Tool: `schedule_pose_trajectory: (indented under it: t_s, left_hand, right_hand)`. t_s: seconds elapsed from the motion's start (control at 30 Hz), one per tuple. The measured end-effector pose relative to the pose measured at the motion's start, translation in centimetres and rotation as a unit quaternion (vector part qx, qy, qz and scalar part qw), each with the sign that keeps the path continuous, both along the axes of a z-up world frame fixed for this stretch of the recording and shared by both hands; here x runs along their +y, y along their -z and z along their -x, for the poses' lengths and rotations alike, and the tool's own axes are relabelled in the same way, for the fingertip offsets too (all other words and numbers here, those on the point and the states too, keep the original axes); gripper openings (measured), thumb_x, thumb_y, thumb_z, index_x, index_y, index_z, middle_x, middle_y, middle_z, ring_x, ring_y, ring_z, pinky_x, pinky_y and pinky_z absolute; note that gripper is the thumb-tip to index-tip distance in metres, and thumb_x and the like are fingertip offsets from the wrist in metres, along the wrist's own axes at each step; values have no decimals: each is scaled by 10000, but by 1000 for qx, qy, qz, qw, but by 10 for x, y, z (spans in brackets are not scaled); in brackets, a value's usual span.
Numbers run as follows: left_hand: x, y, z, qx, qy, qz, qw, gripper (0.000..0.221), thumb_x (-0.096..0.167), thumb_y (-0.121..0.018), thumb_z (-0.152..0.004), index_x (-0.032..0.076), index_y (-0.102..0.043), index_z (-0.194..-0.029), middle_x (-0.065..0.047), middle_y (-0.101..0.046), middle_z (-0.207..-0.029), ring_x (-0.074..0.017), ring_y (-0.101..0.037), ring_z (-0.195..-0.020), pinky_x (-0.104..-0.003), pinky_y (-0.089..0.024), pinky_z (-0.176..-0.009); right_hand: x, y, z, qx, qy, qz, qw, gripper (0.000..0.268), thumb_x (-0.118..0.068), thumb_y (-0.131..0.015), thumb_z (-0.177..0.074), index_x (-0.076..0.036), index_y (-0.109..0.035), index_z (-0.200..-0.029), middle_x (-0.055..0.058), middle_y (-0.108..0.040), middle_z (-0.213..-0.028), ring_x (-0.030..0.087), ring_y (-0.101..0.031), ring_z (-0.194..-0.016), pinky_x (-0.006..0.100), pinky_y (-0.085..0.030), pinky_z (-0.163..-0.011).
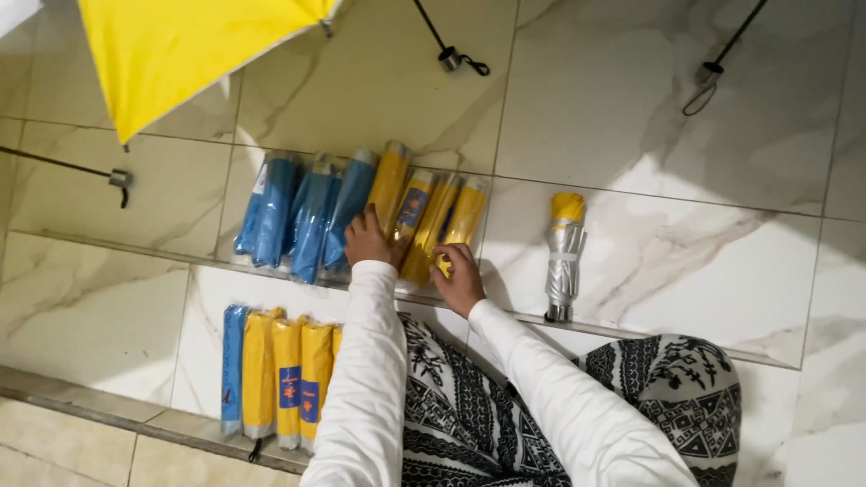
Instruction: Putting folded umbrellas into protective sleeves and opening a large silver umbrella.
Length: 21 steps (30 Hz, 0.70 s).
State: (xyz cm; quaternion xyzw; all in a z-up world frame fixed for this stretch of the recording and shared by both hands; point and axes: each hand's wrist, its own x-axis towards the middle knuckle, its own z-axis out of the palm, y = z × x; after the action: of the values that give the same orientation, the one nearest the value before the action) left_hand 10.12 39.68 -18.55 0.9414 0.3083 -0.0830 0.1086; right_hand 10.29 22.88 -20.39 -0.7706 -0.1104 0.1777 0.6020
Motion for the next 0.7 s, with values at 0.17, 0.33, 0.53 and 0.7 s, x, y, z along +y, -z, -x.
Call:
schedule_pose_trajectory:
  t_s: [0.17, 0.33, 0.53, 0.7]
  left_hand:
    - [9, 16, 5, 70, -27, -13, 997, 834, 350, -660, -643, 206, -184, -1312, -90, -387, -1134, -318, -419, -1063, -469, -413, -832]
    - [5, 18, 5, 96, -31, -8, 995, 806, 303, -614, -710, 190, -131, -1345, -120, -439, -1141, -327, -449, -1050, -465, -387, -830]
    - [-55, -56, 33, -42, 80, 55, 994, 738, 228, -616, -705, 141, -214, -1319, -144, -514, -1075, -340, -512, -984, -465, -428, -793]
    - [-112, -41, 76, -362, 278, 123, 881, 693, 184, -630, -603, 28, -402, -1239, -164, -528, -1001, -316, -513, -926, -379, -397, -823]
  right_hand:
    - [22, 10, 2, 66, -5, 21, 998, 289, -95, -628, -683, -83, -560, -963, 115, -485, -964, 259, -561, -854, 298, -489, -693]
    - [12, 2, -3, 77, -1, 29, 997, 304, -127, -649, -675, -100, -569, -967, 127, -500, -944, 271, -580, -823, 310, -498, -677]
    - [-34, -64, -18, 210, 57, -68, 974, 555, -204, -686, -736, -82, -412, -1204, 237, -427, -1117, 332, -503, -1021, 413, -448, -811]
    - [-88, -138, -18, 249, 164, -288, 910, 765, -213, -575, -816, -155, -22, -1341, 192, -281, -1202, 329, -444, -1045, 510, -382, -854]
